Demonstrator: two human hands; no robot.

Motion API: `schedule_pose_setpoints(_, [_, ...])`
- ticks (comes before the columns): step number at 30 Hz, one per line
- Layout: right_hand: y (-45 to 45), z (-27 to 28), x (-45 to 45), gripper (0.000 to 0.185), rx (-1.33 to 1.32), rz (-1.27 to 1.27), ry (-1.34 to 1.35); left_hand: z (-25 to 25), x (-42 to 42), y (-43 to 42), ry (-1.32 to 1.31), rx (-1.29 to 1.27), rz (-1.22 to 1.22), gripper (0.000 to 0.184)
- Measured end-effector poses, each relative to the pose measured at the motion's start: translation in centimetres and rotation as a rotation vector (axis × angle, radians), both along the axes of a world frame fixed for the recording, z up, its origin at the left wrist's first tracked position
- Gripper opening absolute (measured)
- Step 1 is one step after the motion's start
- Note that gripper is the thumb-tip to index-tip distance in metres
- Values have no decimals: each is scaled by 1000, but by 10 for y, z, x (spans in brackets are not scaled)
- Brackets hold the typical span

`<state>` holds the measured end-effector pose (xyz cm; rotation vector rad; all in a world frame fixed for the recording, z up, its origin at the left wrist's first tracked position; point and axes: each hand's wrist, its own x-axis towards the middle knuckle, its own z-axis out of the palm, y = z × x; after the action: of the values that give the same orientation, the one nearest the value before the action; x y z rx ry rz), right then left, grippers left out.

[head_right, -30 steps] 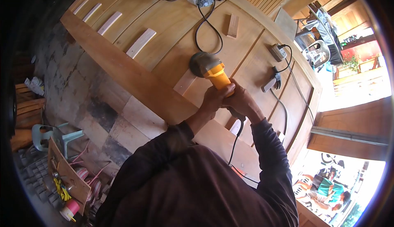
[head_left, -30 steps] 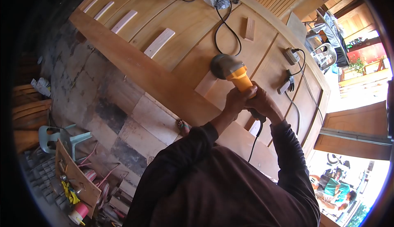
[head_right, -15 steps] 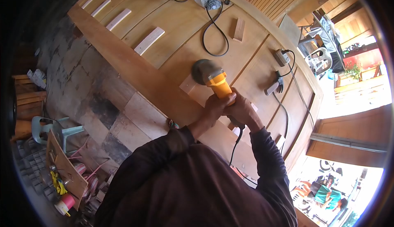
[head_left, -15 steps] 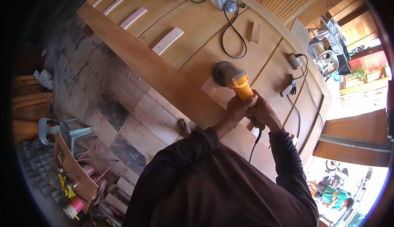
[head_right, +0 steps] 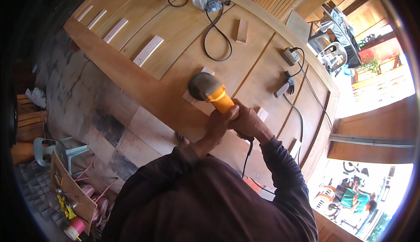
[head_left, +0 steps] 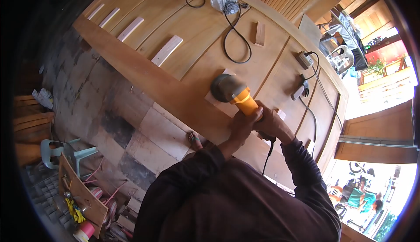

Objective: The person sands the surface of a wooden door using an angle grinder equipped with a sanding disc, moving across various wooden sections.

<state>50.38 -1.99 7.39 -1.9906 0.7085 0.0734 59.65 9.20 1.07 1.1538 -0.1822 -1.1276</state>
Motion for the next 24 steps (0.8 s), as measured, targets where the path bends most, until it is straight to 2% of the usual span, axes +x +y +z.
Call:
schedule_pose_setpoints(4, [-22, -11, -4, 66, -5, -10, -80, -18, 1, -29, -35, 28, -21, 62])
schedule_pose_setpoints(8, [-39, -13, 1, 65, 178, -95, -52, -8, 11, -47, -20, 36, -69, 63])
schedule_pose_setpoints(11, [-48, -31, 2, 64, 182, -102, -67, -6, 18, -48, -2, 59, -93, 61])
schedule_pose_setpoints(16, [-38, -23, 14, 63, 151, -59, -117, -16, 22, -44, -55, 34, -19, 63])
schedule_pose_setpoints(22, [-50, -29, 8, 65, 218, -104, -99, -1, 26, -58, 16, 119, -137, 65])
schedule_pose_setpoints(24, [-47, -26, 4, 64, 174, -85, -75, -13, 14, -51, -44, 64, -60, 66])
